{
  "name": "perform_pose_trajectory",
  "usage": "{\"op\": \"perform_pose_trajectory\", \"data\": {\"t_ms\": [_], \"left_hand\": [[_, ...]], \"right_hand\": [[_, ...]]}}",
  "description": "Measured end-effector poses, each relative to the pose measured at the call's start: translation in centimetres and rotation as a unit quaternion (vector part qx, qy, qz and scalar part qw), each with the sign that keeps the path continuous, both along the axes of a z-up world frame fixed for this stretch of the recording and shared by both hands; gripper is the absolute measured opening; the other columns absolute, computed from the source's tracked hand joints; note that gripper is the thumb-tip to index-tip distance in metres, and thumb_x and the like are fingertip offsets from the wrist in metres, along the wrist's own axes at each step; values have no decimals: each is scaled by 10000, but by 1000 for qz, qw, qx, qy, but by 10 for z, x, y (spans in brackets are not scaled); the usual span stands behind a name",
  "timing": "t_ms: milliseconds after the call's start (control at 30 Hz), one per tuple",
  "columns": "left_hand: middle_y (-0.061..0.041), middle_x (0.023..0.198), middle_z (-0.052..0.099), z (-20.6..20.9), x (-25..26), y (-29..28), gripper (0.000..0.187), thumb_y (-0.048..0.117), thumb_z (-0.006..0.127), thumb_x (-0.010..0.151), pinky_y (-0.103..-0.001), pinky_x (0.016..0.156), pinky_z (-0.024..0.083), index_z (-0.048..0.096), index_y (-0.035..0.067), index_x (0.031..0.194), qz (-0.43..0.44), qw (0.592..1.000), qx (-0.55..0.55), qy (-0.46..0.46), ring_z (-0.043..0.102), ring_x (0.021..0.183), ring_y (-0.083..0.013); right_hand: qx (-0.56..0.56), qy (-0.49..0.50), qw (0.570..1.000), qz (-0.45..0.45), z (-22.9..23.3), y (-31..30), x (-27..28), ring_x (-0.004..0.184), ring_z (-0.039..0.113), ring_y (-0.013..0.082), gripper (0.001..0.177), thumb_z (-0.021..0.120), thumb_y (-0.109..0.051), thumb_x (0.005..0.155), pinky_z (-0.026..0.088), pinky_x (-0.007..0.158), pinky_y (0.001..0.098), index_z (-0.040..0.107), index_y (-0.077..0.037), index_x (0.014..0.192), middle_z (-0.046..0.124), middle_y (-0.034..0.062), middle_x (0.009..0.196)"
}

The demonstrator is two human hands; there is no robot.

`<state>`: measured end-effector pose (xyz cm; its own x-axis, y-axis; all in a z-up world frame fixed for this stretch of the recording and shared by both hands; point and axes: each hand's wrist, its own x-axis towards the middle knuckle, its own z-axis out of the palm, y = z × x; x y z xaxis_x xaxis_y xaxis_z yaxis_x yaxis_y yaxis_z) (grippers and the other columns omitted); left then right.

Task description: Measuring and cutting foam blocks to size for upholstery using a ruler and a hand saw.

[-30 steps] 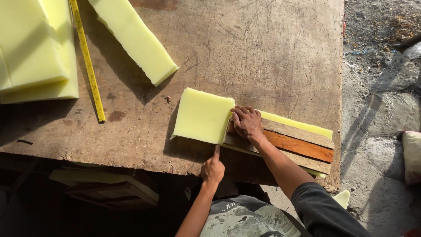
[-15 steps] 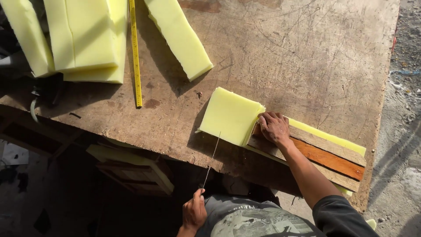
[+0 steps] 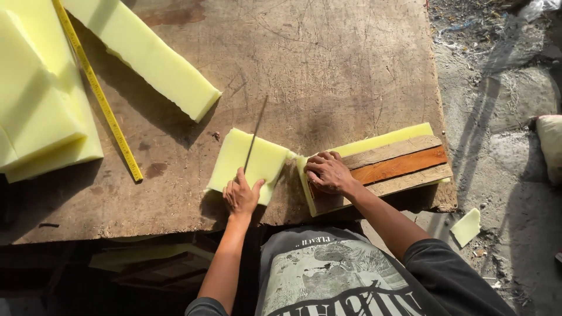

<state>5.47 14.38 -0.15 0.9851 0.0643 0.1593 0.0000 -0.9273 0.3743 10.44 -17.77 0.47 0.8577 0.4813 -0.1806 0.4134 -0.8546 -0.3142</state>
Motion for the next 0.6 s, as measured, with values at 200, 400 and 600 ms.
{"op": "perform_pose_trajectory", "data": {"t_ms": [200, 400, 600], "left_hand": [[-237, 926, 748, 0, 27, 64, 881, 711, 770, 783, -520, 764, 515, 557, 77, 1356, 23, 999, 40, 28, 733, 905, -433], [-145, 939, 768, -14, 60, 77, 412, 439, 684, 1013, -441, 743, 564, 663, 115, 1267, 26, 993, -3, -111, 750, 844, -353], [-262, 1057, 764, 45, 51, -75, 314, 243, 444, 1117, -563, 782, 584, 618, 87, 1326, -93, 985, -145, -7, 743, 934, -459]], "right_hand": [[-3, -6, 999, 35, -13, 0, -43, 1324, 540, 226, 335, 465, -498, 1008, 391, 1142, 524, 686, -371, 1225, 675, -70, 1300], [44, -156, 986, -37, 11, -30, -61, 1337, 530, 222, 427, 451, -548, 1044, 367, 1129, 472, 601, -425, 1424, 628, -47, 1413], [19, -180, 910, -372, 45, -213, -41, 1348, 528, 323, 504, 621, -466, 1013, 397, 1086, 530, 609, -269, 1477, 604, 79, 1438]]}}
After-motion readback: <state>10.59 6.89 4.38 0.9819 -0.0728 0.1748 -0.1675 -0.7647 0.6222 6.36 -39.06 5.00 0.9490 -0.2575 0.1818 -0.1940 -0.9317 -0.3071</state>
